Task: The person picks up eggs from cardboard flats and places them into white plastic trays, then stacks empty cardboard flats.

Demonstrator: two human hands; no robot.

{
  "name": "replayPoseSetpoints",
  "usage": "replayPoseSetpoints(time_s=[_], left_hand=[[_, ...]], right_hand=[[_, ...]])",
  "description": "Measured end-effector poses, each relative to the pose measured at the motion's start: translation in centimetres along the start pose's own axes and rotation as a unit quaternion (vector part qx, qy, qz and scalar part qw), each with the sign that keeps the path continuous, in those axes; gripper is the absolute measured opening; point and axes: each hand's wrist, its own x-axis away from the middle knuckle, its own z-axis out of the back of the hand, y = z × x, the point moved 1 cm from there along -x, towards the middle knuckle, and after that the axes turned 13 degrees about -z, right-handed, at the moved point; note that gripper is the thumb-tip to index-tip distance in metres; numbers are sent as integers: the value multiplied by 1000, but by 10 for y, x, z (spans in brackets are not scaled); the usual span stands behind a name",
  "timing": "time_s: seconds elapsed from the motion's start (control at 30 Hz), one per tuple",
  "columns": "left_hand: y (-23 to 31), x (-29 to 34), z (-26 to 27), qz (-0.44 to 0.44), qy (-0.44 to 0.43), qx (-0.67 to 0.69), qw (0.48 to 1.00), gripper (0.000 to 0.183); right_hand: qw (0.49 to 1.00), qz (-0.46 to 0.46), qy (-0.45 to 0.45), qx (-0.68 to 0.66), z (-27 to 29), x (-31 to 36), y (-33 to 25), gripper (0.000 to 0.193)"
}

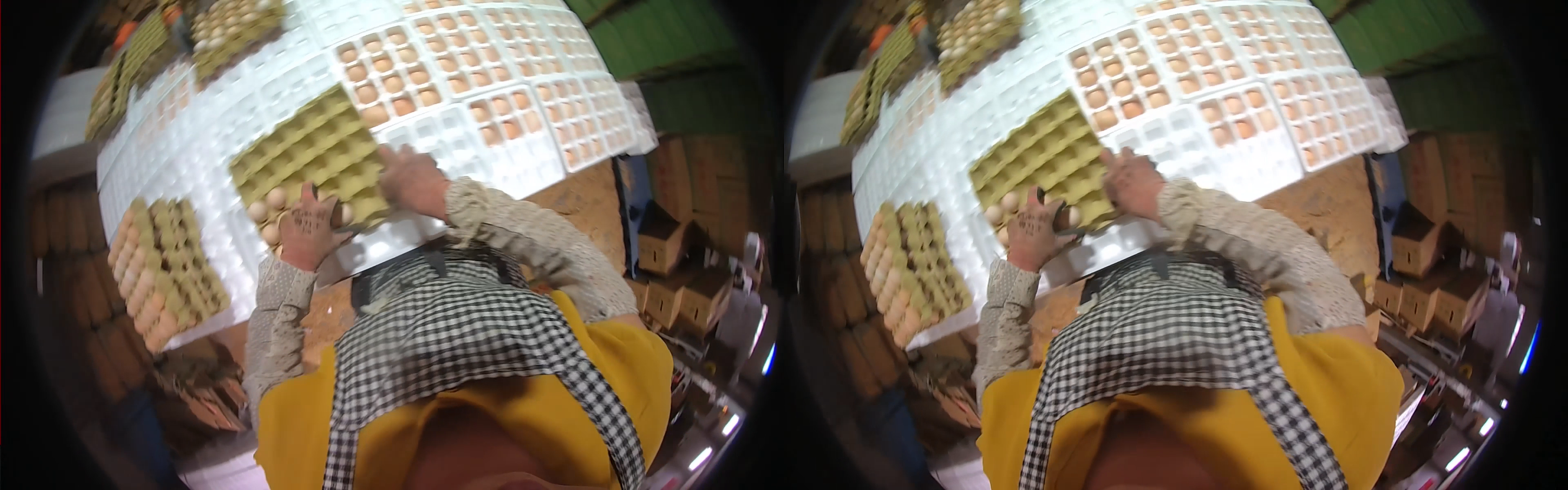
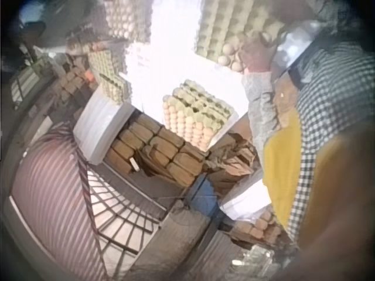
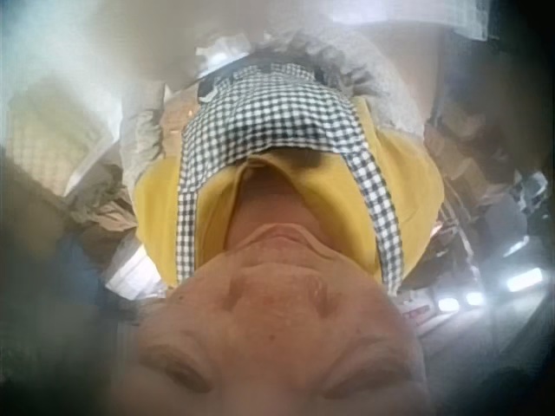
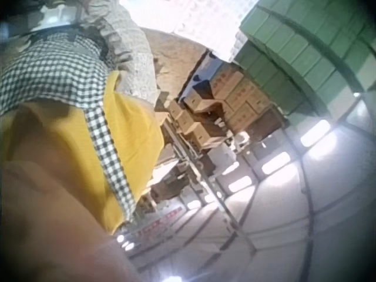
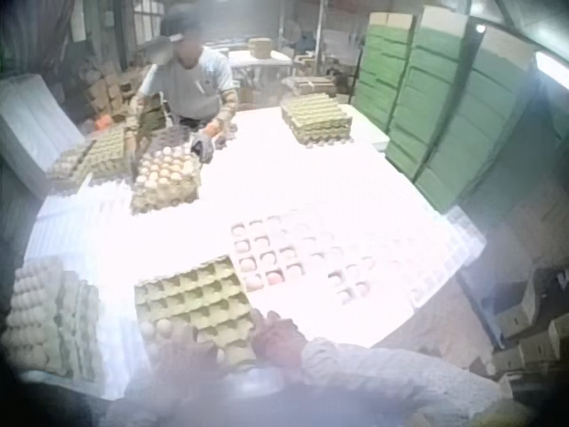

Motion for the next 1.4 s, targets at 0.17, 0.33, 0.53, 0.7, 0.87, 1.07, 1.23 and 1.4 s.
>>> replayPoseSetpoints(time_s=[0.17, 0.33, 0.53, 0.7, 0.87, 1.07, 1.23, 1.4], left_hand=[[22, -23, 8, 60, -204, -104, 972, 29], [2, 1, 0, 134, -53, 15, 989, 29], [73, -45, -15, 254, 242, 521, 778, 33], [166, -150, -66, 65, 119, 192, 972, 39], [204, -199, -98, 82, -82, 25, 993, 42], [247, -194, -105, -117, 45, 139, 982, 35], [257, -201, -148, -221, -56, 45, 973, 35], [243, -179, -162, -199, 52, 113, 972, 36]], right_hand=[[868, -137, 66, -472, 12, 67, 70, 55], [802, -295, 189, -484, -37, 151, 222, 50], [914, -243, 140, -294, -48, 150, 264, 57], [843, -248, 269, -396, -43, 151, 269, 56], [763, -192, 367, -496, -66, 157, 272, 45], [832, -136, 378, -382, -99, 152, 278, 41], [779, -199, 392, -447, -84, 166, 293, 40], [886, -229, 320, -244, -63, 131, 298, 55]])
